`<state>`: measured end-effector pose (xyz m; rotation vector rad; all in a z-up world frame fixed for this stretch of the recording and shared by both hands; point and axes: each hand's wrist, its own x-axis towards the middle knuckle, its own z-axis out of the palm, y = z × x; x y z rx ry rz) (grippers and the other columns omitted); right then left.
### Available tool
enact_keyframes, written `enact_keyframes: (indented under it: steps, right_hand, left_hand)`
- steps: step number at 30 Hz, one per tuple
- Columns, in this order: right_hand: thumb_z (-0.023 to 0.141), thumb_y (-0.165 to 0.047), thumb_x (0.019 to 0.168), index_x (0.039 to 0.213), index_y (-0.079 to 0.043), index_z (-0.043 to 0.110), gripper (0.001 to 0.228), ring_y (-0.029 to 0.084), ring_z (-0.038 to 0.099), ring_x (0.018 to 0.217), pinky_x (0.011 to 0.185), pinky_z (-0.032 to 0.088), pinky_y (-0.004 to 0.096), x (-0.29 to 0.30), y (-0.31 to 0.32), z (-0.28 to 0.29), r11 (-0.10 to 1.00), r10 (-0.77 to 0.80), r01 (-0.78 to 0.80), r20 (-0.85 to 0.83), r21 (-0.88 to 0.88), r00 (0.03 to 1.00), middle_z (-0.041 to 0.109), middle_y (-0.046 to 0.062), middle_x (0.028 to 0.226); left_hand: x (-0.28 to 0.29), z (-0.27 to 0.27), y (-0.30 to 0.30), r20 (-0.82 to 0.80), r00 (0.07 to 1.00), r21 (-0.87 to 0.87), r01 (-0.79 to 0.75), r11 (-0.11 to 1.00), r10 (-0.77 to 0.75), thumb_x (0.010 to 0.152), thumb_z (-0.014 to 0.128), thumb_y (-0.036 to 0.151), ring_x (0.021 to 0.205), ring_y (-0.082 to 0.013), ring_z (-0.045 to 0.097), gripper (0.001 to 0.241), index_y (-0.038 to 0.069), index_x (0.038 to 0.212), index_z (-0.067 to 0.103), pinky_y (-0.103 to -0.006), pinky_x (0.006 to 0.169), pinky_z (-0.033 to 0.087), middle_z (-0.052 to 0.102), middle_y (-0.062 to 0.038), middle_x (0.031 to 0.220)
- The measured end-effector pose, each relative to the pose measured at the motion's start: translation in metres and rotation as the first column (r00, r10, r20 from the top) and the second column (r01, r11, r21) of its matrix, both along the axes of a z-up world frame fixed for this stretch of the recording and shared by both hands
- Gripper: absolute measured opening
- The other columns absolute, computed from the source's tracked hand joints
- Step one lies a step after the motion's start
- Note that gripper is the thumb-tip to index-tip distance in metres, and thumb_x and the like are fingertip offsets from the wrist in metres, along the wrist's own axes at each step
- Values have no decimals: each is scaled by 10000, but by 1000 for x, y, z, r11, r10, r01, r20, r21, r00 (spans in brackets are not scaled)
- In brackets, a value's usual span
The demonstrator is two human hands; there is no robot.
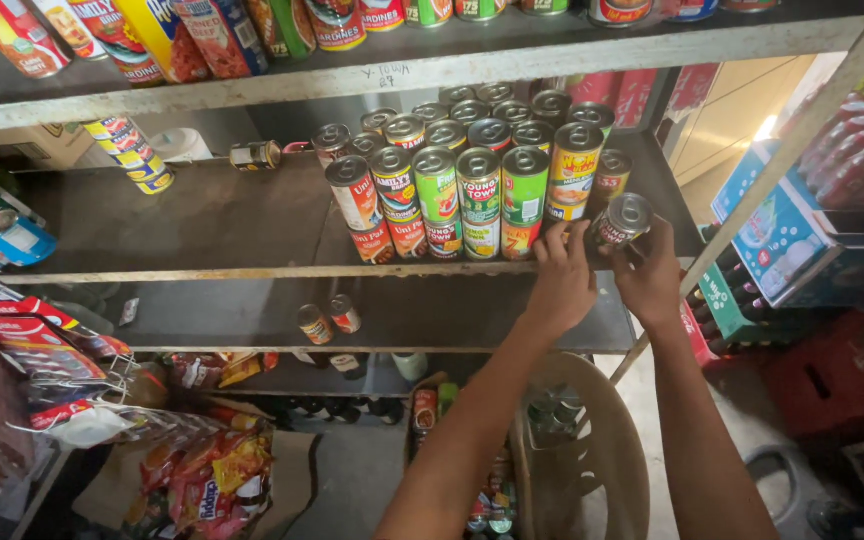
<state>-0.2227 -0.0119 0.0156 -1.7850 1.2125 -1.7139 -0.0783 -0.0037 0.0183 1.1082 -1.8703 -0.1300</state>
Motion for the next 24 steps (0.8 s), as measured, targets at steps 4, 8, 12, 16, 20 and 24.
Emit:
enact_keyframes:
  steps: [4, 8, 12, 16, 20, 24]
  right_hand:
    - [700, 73, 927, 1428, 27, 399, 586, 237, 641, 1256, 981, 588, 347, 0, -3, 1, 1000, 2, -2, -15, 10, 1000, 610, 195, 1338]
    - [712, 54, 936, 1429, 28, 401, 583, 236, 644, 1258, 1007, 574, 350, -1, -7, -3, 998, 55, -56, 38, 21, 998, 617, 193, 1338]
    - [732, 29, 928, 1418, 31, 409, 587, 234, 678, 1183, 950, 573, 351, 4, -1, 3, 1000, 1, 0, -24, 27, 1000, 662, 198, 1266]
    - [734, 10, 924, 1414, 28, 418, 584, 230, 720, 1077, 886, 579, 352, 1, -3, -1, 993, -108, 113, -129, 34, 986, 706, 201, 1174]
    - [708, 4, 943, 1426, 38, 396, 576, 241, 722, 1103, 892, 582, 351, 0, -4, -3, 996, -62, 54, -134, -66, 989, 699, 221, 1216]
    - [725, -16, 940, 1405, 29, 421, 558, 251, 739, 1059, 846, 583, 353, 4, -2, 1, 993, -115, 108, -173, -49, 978, 711, 225, 1206]
  left_hand:
    - [-6, -3, -9, -28, 1000, 5, 11, 1000, -11, 748, 686, -18, 1281, -489, 378, 812, -70, 1478, 335, -551, 1110, 311, 354, -303, 1437]
    - [-9, 0, -13, -17, 1000, -21, 18, 1000, -18, 705, 690, -34, 1339, -470, 377, 912, -78, 1519, 281, -555, 1126, 296, 371, -306, 1459]
    - [-10, 12, -13, -12, 997, -16, 74, 997, -74, 637, 718, -5, 1342, -478, 360, 955, -92, 1472, 261, -590, 1091, 261, 380, -317, 1454]
    - [-25, -25, -45, -24, 1000, -80, -2, 997, 0, 819, 683, -13, 1369, -481, 352, 848, -78, 1541, 244, -584, 1126, 268, 358, -341, 1476]
    - [-29, -28, -53, -106, 994, -20, 4, 1000, -7, 824, 675, -1, 1341, -493, 353, 849, -74, 1542, 229, -586, 1108, 281, 353, -361, 1466]
    - [-19, -5, -29, -177, 980, 63, 99, 993, -87, 787, 653, -26, 1356, -495, 352, 986, -94, 1600, 99, -624, 1134, 241, 367, -363, 1436]
